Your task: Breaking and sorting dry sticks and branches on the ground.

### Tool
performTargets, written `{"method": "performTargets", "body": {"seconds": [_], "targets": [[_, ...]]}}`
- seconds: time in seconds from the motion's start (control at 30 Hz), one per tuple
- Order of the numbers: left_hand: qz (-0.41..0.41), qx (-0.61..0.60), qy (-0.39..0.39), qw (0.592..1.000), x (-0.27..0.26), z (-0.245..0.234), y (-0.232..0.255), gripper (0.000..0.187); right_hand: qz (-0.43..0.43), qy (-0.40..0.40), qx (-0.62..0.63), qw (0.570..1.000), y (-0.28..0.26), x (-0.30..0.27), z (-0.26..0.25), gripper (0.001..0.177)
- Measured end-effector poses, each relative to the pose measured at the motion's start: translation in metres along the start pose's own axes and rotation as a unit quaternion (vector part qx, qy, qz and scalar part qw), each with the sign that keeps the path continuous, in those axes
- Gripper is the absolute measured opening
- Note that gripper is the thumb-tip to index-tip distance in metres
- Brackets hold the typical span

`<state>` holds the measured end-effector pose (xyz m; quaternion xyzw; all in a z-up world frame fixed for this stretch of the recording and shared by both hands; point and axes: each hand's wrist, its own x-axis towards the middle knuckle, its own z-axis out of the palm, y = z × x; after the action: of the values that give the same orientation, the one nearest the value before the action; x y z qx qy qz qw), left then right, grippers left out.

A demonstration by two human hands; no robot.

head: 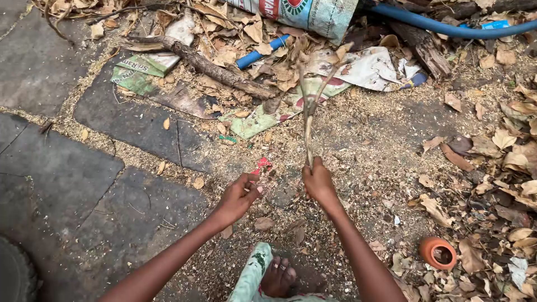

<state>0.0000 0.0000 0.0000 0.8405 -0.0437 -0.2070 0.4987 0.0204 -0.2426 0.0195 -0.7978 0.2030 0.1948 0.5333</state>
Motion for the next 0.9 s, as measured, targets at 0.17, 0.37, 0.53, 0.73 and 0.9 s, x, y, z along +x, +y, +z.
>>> {"method": "performTargets", "body": {"seconds": [0.17,0.37,0.53,0.73,0.9], "targets": [[-0.051,-0.026,-0.011,0.998,-0.007,-0.02,-0.008,0.038,-0.082,-0.008,-0.002,0.997,-0.016,0.002,0.028,0.015],[-0.088,-0.011,-0.013,0.996,-0.01,-0.04,-0.001,0.04,-0.037,0.024,-0.017,0.999,-0.018,-0.004,0.046,0.014],[0.011,0.015,0.026,0.999,0.026,-0.04,-0.016,0.039,-0.038,-0.024,-0.046,0.998,-0.011,-0.007,0.046,0.015],[-0.083,-0.081,0.053,0.992,0.087,-0.054,0.005,0.043,-0.049,0.013,-0.052,0.997,-0.003,-0.012,0.033,0.017],[-0.089,-0.119,0.105,0.983,0.15,-0.054,0.002,0.041,-0.027,-0.028,-0.073,0.997,0.022,-0.014,0.031,0.02]]}}
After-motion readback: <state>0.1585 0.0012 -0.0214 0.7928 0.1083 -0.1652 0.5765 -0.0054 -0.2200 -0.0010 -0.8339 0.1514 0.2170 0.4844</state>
